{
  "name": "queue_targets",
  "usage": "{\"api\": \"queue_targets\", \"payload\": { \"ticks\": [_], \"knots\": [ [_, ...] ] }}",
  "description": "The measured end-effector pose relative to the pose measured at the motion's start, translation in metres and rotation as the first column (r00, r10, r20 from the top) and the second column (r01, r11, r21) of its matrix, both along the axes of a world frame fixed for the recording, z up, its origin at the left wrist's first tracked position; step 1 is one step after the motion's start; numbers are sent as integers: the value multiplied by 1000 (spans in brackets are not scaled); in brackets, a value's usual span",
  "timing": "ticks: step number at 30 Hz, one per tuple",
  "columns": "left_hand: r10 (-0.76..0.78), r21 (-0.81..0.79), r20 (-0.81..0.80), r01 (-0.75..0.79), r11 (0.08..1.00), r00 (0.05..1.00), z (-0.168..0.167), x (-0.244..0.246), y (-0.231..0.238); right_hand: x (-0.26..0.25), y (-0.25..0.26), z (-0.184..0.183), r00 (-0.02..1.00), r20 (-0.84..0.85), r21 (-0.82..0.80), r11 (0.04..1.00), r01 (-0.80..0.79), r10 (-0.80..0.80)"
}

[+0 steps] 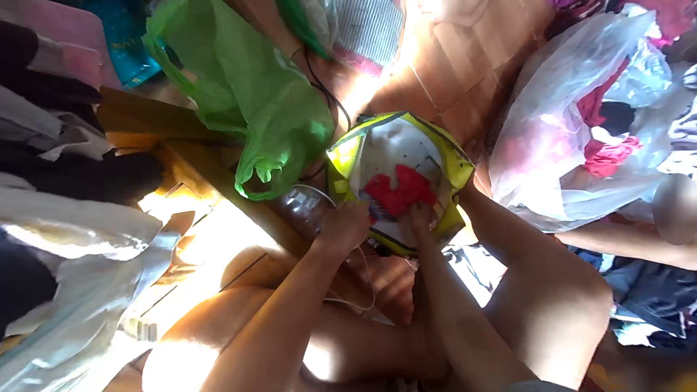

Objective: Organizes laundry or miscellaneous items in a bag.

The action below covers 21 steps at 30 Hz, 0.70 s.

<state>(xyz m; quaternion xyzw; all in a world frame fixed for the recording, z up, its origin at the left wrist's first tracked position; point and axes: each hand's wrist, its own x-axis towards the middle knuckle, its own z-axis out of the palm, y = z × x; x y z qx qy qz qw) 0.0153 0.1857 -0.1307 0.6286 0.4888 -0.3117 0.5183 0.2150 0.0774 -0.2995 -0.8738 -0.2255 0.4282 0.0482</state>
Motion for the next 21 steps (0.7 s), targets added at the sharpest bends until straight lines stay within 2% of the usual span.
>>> {"api": "queue_targets", "payload": {
  "ticks": [3, 8, 13, 17, 21],
  "knots": [
    [-4, 28, 20, 3, 1000, 1000, 2, -1, -1, 0, 0, 14, 998, 21, 34, 998, -52, 52],
    [-8, 76, 51, 4, 997, 999, 4, -4, -3, 7, 5, 28, 983, 99, 213, 961, -174, 156],
    [6, 91, 49, -11, 996, 999, 4, -4, -3, 10, 7, 36, 984, 149, 366, 918, -151, 103],
    [1, 100, 52, -7, 995, 999, 4, -3, -2, 7, 3, 44, 989, 129, 364, 925, -111, 68],
    [11, 102, 38, -15, 995, 999, 3, -3, -2, 7, -7, 42, 993, 66, 262, 959, -110, 95]
  ]
}}
